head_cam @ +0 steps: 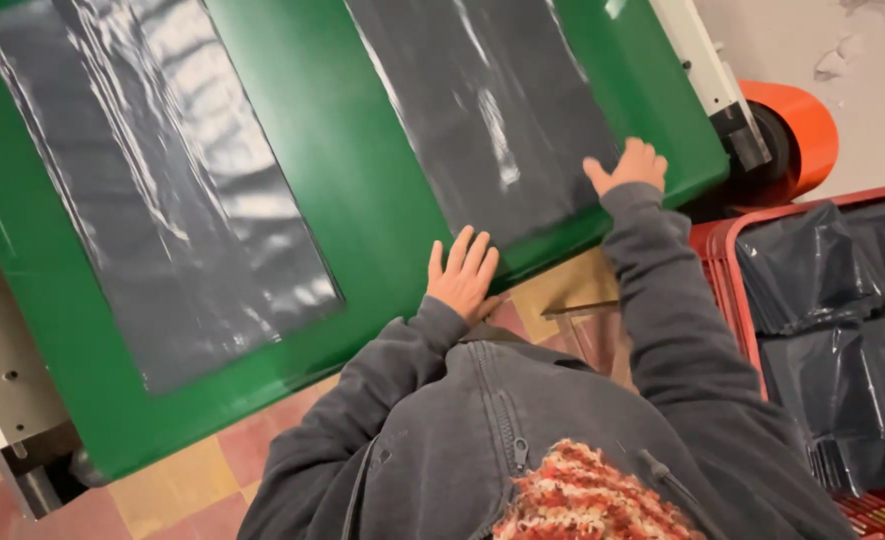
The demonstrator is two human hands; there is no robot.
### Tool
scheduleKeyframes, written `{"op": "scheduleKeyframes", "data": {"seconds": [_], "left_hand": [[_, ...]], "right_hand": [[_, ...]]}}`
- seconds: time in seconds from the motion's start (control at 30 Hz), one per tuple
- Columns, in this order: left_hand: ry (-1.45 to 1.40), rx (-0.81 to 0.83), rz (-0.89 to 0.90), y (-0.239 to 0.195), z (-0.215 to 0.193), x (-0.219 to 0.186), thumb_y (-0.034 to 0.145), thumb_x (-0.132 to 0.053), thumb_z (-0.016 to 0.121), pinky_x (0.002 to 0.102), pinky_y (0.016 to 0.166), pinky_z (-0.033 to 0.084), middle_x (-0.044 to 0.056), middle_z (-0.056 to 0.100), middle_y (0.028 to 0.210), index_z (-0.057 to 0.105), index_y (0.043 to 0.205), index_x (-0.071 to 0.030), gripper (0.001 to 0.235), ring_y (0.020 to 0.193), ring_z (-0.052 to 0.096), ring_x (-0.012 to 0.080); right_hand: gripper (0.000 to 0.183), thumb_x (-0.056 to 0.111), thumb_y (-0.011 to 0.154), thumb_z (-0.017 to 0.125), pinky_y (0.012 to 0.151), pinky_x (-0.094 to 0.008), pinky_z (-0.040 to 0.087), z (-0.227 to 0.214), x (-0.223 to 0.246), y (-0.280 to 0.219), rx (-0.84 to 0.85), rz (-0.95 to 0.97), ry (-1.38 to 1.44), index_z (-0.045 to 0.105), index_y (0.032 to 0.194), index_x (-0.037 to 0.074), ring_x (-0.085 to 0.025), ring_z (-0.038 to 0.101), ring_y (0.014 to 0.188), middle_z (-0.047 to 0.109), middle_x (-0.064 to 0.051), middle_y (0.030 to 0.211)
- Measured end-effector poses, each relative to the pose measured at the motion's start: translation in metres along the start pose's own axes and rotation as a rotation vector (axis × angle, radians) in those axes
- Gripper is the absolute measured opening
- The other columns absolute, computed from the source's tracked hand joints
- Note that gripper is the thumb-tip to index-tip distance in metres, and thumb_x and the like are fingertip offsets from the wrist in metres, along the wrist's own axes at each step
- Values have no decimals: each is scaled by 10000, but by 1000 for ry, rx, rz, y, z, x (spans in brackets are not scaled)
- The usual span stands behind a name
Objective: Folding black plastic bags on a conveyor belt and placing them into a crate.
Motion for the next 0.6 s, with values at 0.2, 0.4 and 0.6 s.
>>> {"op": "scheduleKeyframes", "data": {"seconds": [0.2, 0.4, 0.6], "left_hand": [[44, -30, 24, -1, 1, -10, 718, -451, 815, 538, 1005, 388, 88, 515, 1387, 538, 1352, -90, 781, 1304, 450, 294], [222, -183, 161, 6, 14, -3, 764, -323, 770, 409, 851, 427, 22, 575, 1161, 607, 1138, -144, 445, 1117, 539, 235], [-187, -61, 289, 7, -77, 2, 850, -229, 747, 385, 738, 466, 36, 622, 937, 641, 952, -130, 178, 919, 618, 241]], "right_hand": [[921, 563, 667, 920, 913, -520, 511, -11, -38, -23, 236, 289, -122, 563, 1262, -43, -434, 618, 1076, 638, -249, 1199], [693, 517, 801, 884, 924, -460, 535, -15, -66, -7, 390, 175, 163, 706, 1187, -31, -357, 684, 1049, 720, -223, 1127], [581, 218, 905, 744, 842, -302, 517, -135, -1, -24, 323, -47, 814, 548, 1408, 3, -142, 653, 982, 643, -59, 1310]]}}
Point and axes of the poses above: each hand's wrist, its own y-axis towards the middle knuckle, its own z-axis out of the palm, x = y × z, the point moved 3 cm from there along y, towards the middle knuckle
